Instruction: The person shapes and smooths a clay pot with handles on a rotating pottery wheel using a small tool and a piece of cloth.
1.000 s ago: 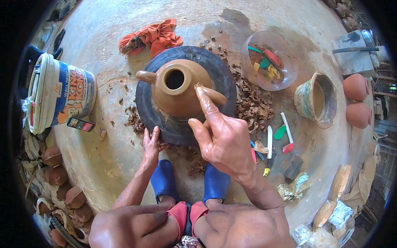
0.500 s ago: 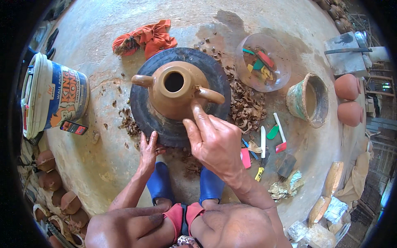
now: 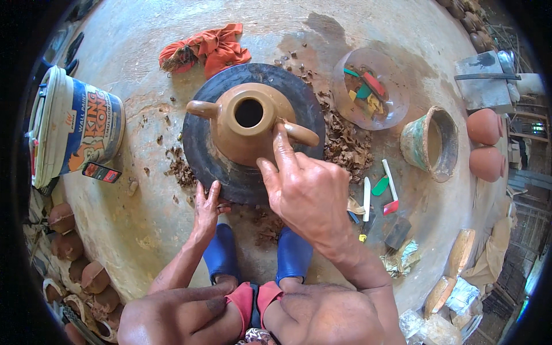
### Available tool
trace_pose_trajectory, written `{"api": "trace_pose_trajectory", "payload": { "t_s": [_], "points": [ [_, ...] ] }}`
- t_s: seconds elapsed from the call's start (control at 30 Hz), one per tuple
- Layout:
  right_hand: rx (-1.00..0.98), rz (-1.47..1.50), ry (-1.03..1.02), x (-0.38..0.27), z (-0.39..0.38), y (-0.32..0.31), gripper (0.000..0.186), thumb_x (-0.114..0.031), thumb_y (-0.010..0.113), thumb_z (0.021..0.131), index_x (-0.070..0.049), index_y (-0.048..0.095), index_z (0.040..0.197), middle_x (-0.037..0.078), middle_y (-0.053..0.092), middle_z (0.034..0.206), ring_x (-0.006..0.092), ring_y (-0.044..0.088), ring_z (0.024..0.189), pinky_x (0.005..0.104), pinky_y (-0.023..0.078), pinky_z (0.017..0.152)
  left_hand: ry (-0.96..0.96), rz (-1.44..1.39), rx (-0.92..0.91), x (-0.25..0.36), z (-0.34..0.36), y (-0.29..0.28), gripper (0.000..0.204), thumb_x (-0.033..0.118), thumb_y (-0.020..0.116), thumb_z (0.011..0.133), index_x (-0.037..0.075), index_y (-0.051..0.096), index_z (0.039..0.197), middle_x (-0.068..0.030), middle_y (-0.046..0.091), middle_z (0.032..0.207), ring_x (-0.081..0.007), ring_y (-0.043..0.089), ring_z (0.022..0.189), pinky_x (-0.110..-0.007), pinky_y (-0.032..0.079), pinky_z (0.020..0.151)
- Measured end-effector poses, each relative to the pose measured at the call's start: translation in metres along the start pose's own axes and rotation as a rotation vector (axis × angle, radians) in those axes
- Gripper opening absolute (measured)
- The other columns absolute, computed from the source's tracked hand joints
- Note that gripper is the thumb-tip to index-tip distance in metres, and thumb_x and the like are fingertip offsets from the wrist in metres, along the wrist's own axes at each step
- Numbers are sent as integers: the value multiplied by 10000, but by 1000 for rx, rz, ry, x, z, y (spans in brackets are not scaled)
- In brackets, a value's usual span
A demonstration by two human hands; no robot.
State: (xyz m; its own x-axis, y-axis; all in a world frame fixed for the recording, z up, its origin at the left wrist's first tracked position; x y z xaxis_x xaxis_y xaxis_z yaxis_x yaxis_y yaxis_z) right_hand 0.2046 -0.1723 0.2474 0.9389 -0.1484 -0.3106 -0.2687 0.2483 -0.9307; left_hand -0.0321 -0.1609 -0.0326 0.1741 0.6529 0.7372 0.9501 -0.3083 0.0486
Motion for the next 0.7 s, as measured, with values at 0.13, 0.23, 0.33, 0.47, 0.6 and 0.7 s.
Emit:
{"api": "trace_pose_trajectory", "payload": {
  "t_s": [0.13,0.23,0.33,0.47,0.6,0.7],
  "points": [
    [138,253,121,14,-1,-21,544,-120,866,907,32,698,1401,92,599,592,136,522,485,317,451,521,18,4,32,6,-3,-1,775,486,662,1078,101,310,1652,-145,657,1329,-197,684,923,-369,623,710],
    [126,478,330,29,-5,-6,552,-91,846,917,49,675,1422,58,542,562,95,485,495,308,423,512,13,3,28,3,-4,2,761,489,657,1081,100,318,1640,-145,665,1313,-197,688,914,-370,622,709],
    [58,442,359,27,-4,13,607,-107,841,916,53,636,1464,57,516,556,91,462,480,306,414,505,-3,8,7,0,-5,5,657,467,631,1100,129,354,1590,-119,675,1284,-202,722,895,-368,619,715],
    [60,152,192,17,4,10,565,-208,803,939,24,656,1433,140,647,631,255,627,493,401,503,530,-9,-3,19,-2,-4,7,541,429,609,1119,158,393,1534,-96,685,1263,-209,751,868,-358,612,707],
    [-19,-104,54,21,16,-10,420,-282,784,949,-43,735,1291,146,773,799,324,726,599,443,572,593,-13,-35,-5,2,-6,6,659,450,634,1103,103,337,1579,-146,693,1282,-204,740,855,-358,618,699],
    [12,-78,61,25,23,-23,395,-248,831,917,-38,762,1244,118,738,711,237,683,532,391,551,575,5,-24,4,2,-5,5,633,445,628,1107,113,348,1567,-145,693,1292,-204,745,856,-352,618,696]
  ]
}}
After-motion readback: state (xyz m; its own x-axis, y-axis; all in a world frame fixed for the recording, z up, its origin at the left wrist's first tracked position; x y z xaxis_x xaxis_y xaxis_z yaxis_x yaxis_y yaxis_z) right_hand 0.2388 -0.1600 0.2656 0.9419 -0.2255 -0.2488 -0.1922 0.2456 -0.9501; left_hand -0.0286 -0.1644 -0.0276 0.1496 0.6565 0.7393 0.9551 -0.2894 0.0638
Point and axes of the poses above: each hand's wrist, its own z-axis towards the middle knuckle, its own y-axis out of the palm, x = y × z, the point moved 10 cm from there along z, towards the middle knuckle
